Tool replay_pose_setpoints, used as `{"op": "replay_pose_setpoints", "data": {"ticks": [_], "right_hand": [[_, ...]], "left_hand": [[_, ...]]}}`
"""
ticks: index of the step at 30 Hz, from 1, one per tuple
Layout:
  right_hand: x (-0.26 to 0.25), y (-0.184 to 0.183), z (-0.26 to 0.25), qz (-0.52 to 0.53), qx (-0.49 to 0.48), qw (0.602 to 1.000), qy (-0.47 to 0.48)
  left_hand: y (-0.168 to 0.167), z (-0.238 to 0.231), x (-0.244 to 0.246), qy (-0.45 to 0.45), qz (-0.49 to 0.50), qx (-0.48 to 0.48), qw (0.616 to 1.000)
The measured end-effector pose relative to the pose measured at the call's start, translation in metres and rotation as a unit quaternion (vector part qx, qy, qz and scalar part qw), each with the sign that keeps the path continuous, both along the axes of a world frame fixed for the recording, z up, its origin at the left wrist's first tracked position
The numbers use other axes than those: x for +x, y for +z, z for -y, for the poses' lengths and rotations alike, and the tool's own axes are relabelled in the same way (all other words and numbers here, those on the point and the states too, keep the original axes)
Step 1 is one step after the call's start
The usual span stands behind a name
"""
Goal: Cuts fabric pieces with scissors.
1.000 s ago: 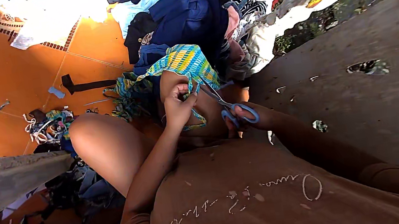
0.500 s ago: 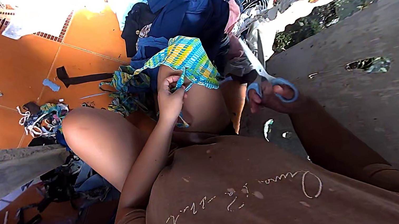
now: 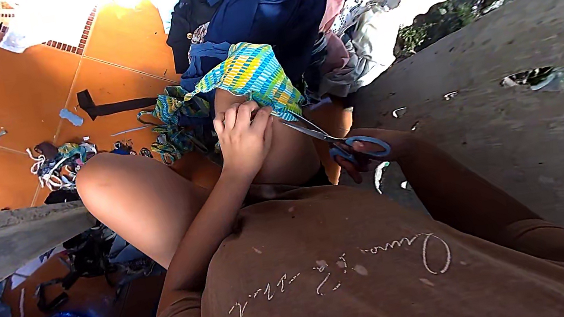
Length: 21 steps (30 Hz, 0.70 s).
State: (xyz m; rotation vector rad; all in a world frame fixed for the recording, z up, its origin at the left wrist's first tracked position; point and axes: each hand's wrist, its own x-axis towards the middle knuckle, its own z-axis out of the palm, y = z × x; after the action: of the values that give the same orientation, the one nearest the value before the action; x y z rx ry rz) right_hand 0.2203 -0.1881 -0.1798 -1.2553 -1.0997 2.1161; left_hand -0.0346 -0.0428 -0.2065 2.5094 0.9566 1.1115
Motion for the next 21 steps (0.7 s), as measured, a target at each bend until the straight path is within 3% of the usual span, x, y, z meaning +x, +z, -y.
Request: {"op": "replay_pose_setpoints", "data": {"ticks": [4, 6, 9, 11, 14, 18, 21], "right_hand": [[-0.008, -0.013, 0.001, -0.025, 0.014, 0.999, -0.023], [-0.011, -0.015, 0.001, -0.021, 0.007, 0.999, -0.036], [-0.014, -0.019, -0.002, -0.029, 0.005, 0.998, -0.053], [-0.016, -0.026, 0.001, -0.064, 0.003, 0.996, -0.057], [-0.021, -0.036, 0.005, -0.108, -0.001, 0.992, -0.066], [-0.025, -0.039, 0.004, -0.094, 0.014, 0.994, -0.061], [-0.024, -0.034, 0.004, -0.056, 0.019, 0.996, -0.067]], "left_hand": [[0.003, 0.005, 0.0, 0.021, 0.031, -0.069, 0.997], [0.012, 0.009, -0.001, 0.038, 0.049, -0.182, 0.981], [0.032, 0.005, -0.005, 0.059, 0.068, -0.417, 0.905], [0.038, 0.004, -0.006, 0.062, 0.075, -0.506, 0.857], [0.043, 0.005, -0.004, 0.064, 0.098, -0.555, 0.824], [0.042, 0.001, 0.001, 0.078, 0.039, -0.568, 0.818], [0.042, 0.001, 0.005, 0.07, 0.057, -0.572, 0.815]]}}
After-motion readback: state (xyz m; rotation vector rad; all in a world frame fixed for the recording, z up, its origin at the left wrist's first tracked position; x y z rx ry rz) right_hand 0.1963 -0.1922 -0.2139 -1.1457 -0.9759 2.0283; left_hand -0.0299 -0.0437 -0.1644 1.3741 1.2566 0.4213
